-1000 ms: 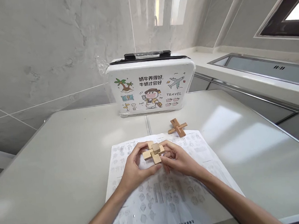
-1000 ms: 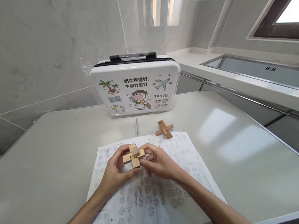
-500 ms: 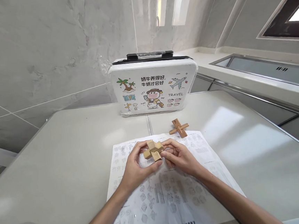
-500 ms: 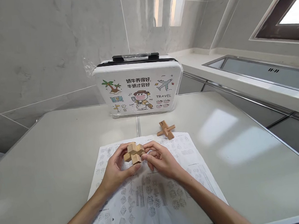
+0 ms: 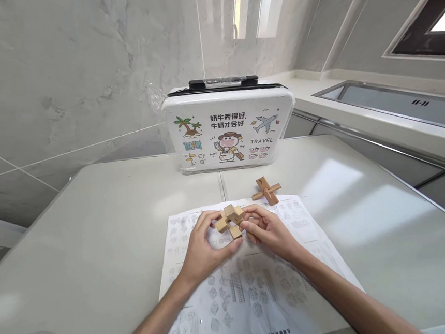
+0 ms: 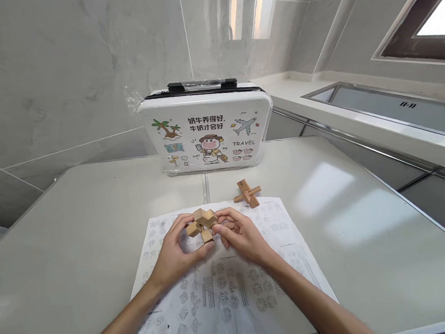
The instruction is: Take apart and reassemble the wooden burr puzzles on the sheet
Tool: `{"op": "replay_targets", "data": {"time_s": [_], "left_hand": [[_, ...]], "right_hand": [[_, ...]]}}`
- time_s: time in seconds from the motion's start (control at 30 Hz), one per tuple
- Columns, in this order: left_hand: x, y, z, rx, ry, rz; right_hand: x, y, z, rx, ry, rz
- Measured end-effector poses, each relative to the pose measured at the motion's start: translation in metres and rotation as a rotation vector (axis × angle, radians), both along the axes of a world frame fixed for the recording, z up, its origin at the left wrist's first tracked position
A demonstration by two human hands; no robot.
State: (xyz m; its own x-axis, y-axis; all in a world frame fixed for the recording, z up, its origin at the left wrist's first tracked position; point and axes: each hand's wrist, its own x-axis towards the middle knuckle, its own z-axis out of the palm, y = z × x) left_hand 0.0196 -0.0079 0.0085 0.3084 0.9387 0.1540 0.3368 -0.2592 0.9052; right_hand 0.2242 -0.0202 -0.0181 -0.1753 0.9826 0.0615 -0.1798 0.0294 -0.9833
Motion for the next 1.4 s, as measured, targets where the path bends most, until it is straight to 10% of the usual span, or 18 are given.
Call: {"op": "replay_targets", "data": {"time_s": [0.43,1.07,1.4], "left_hand": [[-0.015,0.015,-0.031,0.304,0.565,0.238],[-0.006,0.008,-0.01,0.471,0.242,0.104],[-0.019,0.026,-0.013,0.562,0.41,0.336]], "right_hand": [[-0.001,0.002,0.001,-0.035,-0.054,-0.062],[-0.001,0.002,-0.001,-0.073,-0.082,-0.007],[0.001,0.002,-0.005,-0.067,-0.142,-0.026]]}}
